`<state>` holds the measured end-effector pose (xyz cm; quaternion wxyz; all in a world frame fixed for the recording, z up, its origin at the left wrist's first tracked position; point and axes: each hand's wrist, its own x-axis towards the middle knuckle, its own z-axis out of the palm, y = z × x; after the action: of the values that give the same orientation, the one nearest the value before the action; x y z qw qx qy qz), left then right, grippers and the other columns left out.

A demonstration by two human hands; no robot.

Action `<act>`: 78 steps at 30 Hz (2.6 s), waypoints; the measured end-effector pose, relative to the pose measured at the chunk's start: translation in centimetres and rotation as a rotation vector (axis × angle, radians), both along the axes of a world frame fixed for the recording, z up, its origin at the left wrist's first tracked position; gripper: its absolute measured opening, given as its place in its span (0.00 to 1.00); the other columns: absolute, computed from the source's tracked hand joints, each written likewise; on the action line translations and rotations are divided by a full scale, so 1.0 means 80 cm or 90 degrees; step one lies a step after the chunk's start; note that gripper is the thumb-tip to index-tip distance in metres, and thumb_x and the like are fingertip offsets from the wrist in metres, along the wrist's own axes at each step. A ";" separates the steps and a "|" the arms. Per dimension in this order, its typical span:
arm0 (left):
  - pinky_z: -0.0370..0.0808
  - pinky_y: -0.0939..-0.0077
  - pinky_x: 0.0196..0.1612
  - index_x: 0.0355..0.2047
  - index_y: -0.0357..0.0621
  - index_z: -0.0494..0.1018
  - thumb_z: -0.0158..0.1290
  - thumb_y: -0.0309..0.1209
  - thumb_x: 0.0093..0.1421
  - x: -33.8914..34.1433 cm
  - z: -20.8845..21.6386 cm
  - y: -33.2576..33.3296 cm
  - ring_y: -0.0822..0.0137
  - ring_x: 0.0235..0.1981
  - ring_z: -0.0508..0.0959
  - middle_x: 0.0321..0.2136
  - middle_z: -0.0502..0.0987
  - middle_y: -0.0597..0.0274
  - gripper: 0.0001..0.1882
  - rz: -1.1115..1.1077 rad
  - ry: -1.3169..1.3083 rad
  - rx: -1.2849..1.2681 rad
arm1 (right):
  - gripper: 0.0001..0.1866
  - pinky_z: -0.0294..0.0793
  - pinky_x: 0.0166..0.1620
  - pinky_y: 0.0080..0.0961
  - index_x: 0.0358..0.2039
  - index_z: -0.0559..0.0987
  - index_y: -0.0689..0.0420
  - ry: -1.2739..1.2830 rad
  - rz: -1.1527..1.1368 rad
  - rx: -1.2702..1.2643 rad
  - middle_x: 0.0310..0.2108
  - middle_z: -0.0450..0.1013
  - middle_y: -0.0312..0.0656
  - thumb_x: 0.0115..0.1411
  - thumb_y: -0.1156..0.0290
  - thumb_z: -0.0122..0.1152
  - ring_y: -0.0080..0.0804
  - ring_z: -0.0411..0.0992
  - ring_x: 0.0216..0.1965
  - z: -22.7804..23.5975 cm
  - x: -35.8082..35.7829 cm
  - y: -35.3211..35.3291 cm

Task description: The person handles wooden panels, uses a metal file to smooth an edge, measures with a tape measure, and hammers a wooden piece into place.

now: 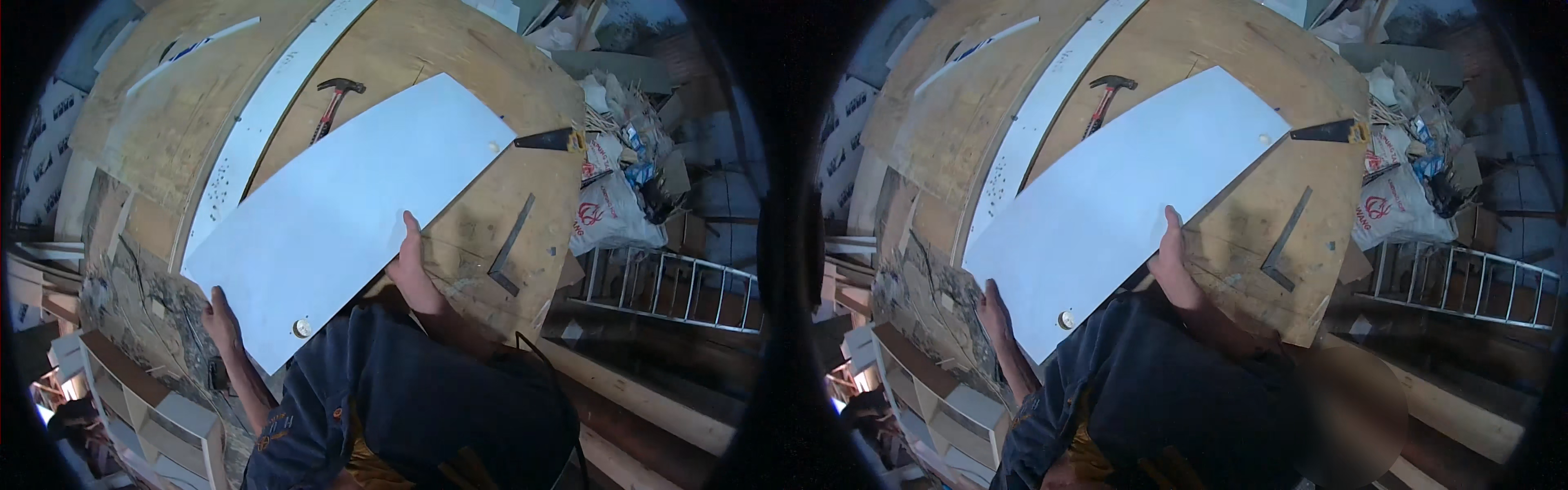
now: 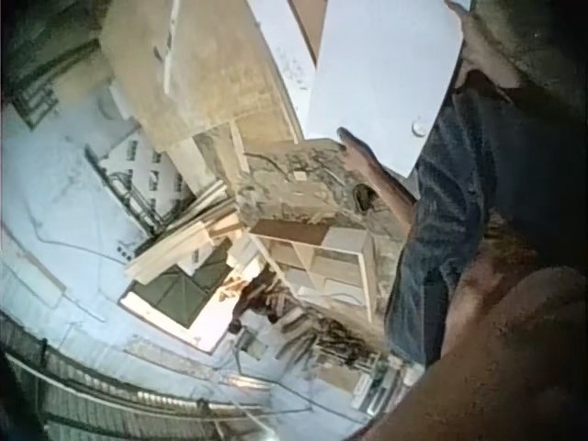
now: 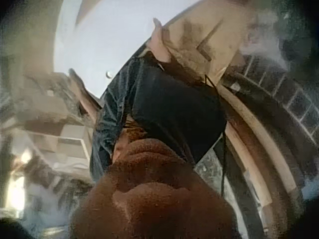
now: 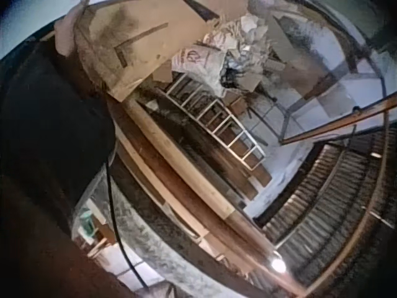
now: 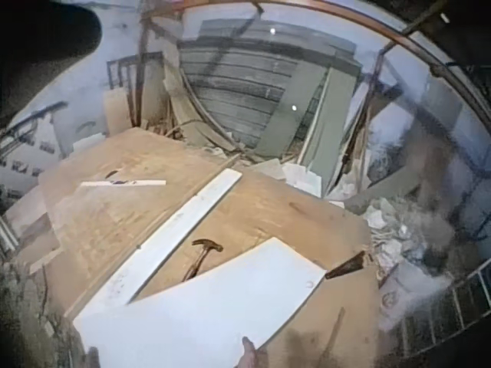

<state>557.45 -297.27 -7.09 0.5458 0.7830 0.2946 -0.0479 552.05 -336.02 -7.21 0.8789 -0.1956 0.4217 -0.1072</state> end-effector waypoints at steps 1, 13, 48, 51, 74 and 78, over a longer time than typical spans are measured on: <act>0.63 0.80 0.32 0.31 0.35 0.70 0.55 0.42 0.67 0.007 0.058 -0.050 0.77 0.28 0.65 0.27 0.70 0.70 0.19 0.036 -0.188 -0.015 | 0.28 0.69 0.56 0.43 0.56 0.70 0.54 0.011 -0.007 0.011 0.53 0.71 0.42 0.64 0.47 0.52 0.41 0.69 0.54 -0.002 0.002 0.000; 0.66 0.76 0.31 0.40 0.35 0.70 0.54 0.42 0.65 0.041 0.114 -0.036 0.72 0.28 0.68 0.30 0.72 0.66 0.19 -0.047 -0.477 0.102 | 0.44 0.59 0.63 0.44 0.66 0.59 0.49 -0.186 -0.060 0.058 0.64 0.60 0.40 0.61 0.30 0.44 0.43 0.59 0.62 -0.030 0.042 0.033; 0.68 0.76 0.25 0.21 0.41 0.70 0.53 0.25 0.54 0.025 0.081 -0.015 0.74 0.20 0.70 0.17 0.70 0.65 0.06 0.156 -0.548 0.122 | 0.19 0.74 0.32 0.19 0.48 0.76 0.62 0.087 0.306 -0.955 0.40 0.76 0.41 0.72 0.59 0.47 0.24 0.74 0.33 0.030 0.002 -0.161; 0.67 0.76 0.23 0.22 0.39 0.72 0.51 0.27 0.62 0.026 0.072 -0.015 0.74 0.20 0.69 0.17 0.71 0.67 0.11 0.168 -0.650 0.179 | 0.20 0.72 0.53 0.28 0.58 0.70 0.65 0.097 0.091 -0.958 0.51 0.74 0.49 0.69 0.67 0.51 0.35 0.74 0.49 0.101 0.020 -0.177; 0.66 0.72 0.21 0.33 0.32 0.78 0.59 0.33 0.59 0.043 0.072 0.343 0.67 0.21 0.70 0.24 0.71 0.59 0.13 0.316 -0.768 0.150 | 0.19 0.65 0.56 0.38 0.49 0.77 0.58 0.129 -0.327 -1.184 0.51 0.70 0.48 0.58 0.64 0.64 0.42 0.65 0.56 0.111 0.077 -0.212; 0.67 0.70 0.22 0.35 0.32 0.77 0.59 0.33 0.59 0.055 0.083 0.316 0.67 0.22 0.70 0.26 0.72 0.58 0.13 0.280 -0.640 0.238 | 0.18 0.69 0.43 0.24 0.49 0.75 0.63 -0.066 -0.153 -0.923 0.39 0.72 0.39 0.64 0.66 0.59 0.25 0.69 0.42 0.088 0.075 -0.240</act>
<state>561.85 -271.98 -0.46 0.4683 0.7132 0.1586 0.4969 558.07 -355.20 -0.19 0.5301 -0.6745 0.2214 -0.4637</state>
